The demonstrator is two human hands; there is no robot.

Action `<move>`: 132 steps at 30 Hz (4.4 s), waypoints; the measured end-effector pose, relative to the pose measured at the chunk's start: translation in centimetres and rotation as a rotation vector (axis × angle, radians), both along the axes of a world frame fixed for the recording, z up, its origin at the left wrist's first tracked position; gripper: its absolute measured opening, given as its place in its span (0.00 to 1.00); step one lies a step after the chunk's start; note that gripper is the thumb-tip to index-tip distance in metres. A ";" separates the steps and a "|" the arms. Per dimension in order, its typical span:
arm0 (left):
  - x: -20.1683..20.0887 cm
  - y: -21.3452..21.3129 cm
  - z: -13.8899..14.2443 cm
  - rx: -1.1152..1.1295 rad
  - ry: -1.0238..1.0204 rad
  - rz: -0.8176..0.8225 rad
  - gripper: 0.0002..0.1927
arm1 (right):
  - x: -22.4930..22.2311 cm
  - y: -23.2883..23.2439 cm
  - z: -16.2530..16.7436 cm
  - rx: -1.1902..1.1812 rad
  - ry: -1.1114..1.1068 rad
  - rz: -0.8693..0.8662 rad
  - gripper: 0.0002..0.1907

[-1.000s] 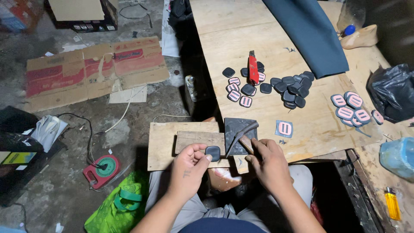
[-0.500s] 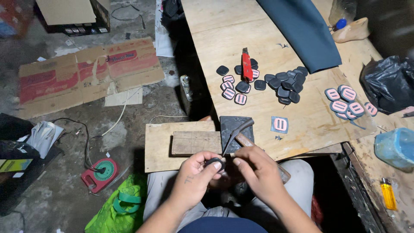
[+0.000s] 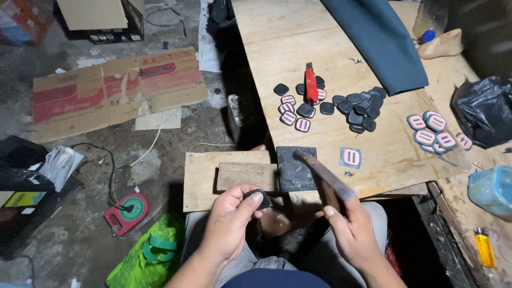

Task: The person repeatedly picks up small rubber pieces with a pink logo, places them on a wooden block, and uses a hammer to press and shape them. Finished pieces are set aside on the table.

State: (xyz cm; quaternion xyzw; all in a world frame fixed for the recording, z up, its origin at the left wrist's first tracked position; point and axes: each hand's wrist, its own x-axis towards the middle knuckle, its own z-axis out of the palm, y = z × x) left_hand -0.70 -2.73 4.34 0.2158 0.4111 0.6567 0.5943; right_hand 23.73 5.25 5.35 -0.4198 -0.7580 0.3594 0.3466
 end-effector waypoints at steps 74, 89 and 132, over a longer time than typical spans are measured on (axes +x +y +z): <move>0.6 0.7 1.4 -0.011 0.276 -0.015 0.06 | 0.2 -3.0 -0.8 -0.876 0.399 -0.061 0.24; 0.1 0.7 1.6 -0.068 0.352 -0.056 0.06 | 0.8 -1.8 -0.6 -0.858 0.381 0.063 0.25; -5.1 6.6 -4.6 -0.148 1.061 -0.003 0.19 | 4.4 22.0 -1.8 -0.133 0.100 -0.458 0.25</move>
